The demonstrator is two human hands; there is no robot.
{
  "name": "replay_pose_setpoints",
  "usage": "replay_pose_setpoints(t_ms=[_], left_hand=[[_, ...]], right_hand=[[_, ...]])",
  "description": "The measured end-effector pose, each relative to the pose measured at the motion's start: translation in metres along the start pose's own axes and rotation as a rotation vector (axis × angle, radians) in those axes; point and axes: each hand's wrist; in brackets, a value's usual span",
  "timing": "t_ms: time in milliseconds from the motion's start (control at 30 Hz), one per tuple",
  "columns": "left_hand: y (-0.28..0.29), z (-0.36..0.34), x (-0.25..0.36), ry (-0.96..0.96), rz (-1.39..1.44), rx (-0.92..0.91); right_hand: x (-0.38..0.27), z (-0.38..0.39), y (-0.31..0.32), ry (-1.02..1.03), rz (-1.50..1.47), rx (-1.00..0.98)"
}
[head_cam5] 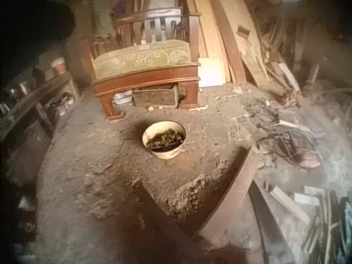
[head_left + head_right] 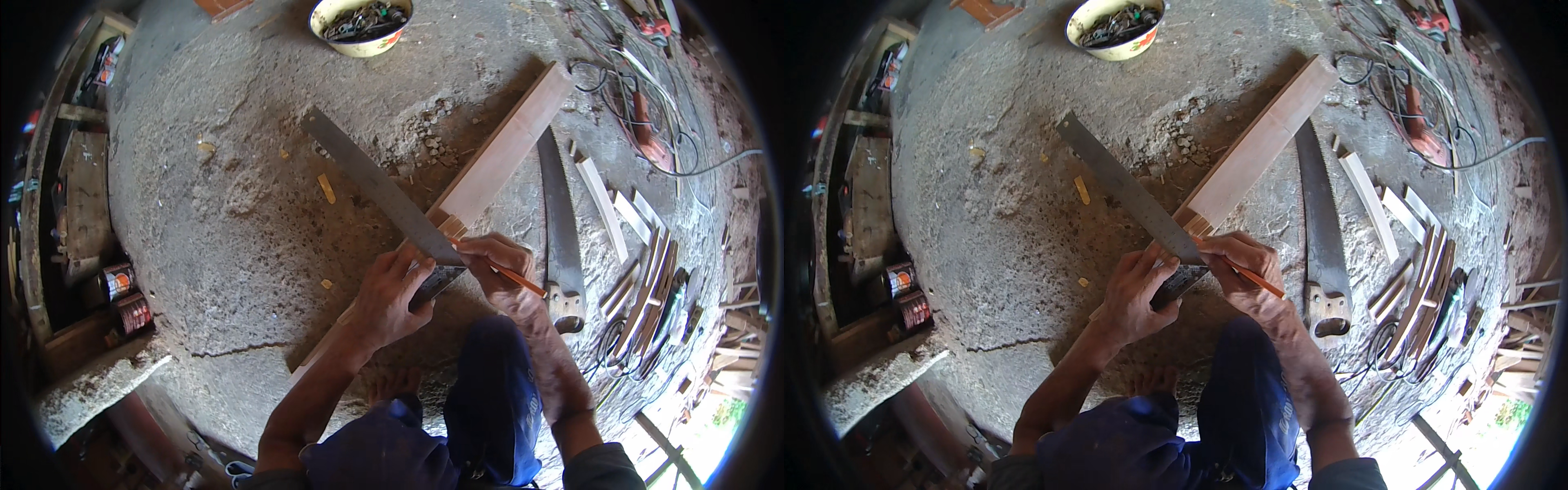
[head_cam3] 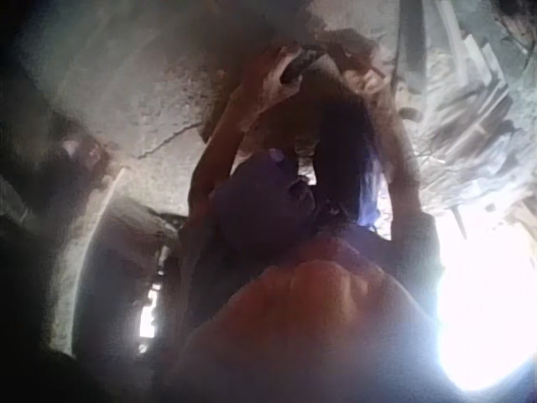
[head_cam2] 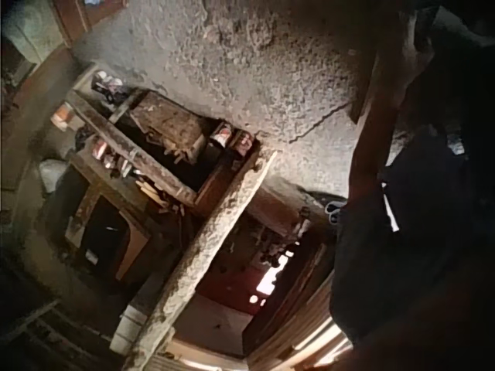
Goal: The person measures and marks several small wooden pieces using a pencil and a metal square ruler. They also use a hand saw to cut a piece of wood and a hand plane to smooth its surface. The person handles the wood pieces one at a time, marking and cutting them on the floor.
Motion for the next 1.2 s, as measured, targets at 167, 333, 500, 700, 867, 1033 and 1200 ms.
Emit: replay_pose_setpoints(t_ms=[167, 333, 500, 700, 867, 1033, 1200], left_hand=[[0.000, 0.002, -0.001, -0.043, -0.024, 0.020], [-0.001, 0.004, -0.002, -0.072, -0.001, 0.007], [-0.002, 0.007, -0.005, -0.168, 0.005, 0.038], [-0.015, 0.008, -0.010, 0.025, -0.093, 0.084], [-0.022, 0.004, -0.014, 0.061, -0.220, 0.054], [-0.024, 0.004, -0.021, 0.026, -0.254, 0.091], [-0.017, -0.015, -0.018, 0.214, 0.157, -0.052]], right_hand=[[-0.006, 0.034, 0.021, 0.117, 0.468, -0.170], [-0.014, 0.014, -0.026, -0.288, 0.184, -0.136], [0.005, 0.001, -0.021, -0.480, -0.337, -0.172], [0.042, 0.010, 0.080, -0.580, -0.315, 0.079], [0.065, 0.023, 0.100, -0.636, -0.289, 0.110], [0.068, 0.054, 0.061, -0.649, -0.334, 0.090], [0.062, 0.090, 0.026, -0.710, -0.412, 0.080]])
Point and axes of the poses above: each hand's wrist, its own z-axis away from the middle knuckle, its own y-axis out of the back of the hand, x = y × z, and after that the axes turned 13 degrees about z, right-handed
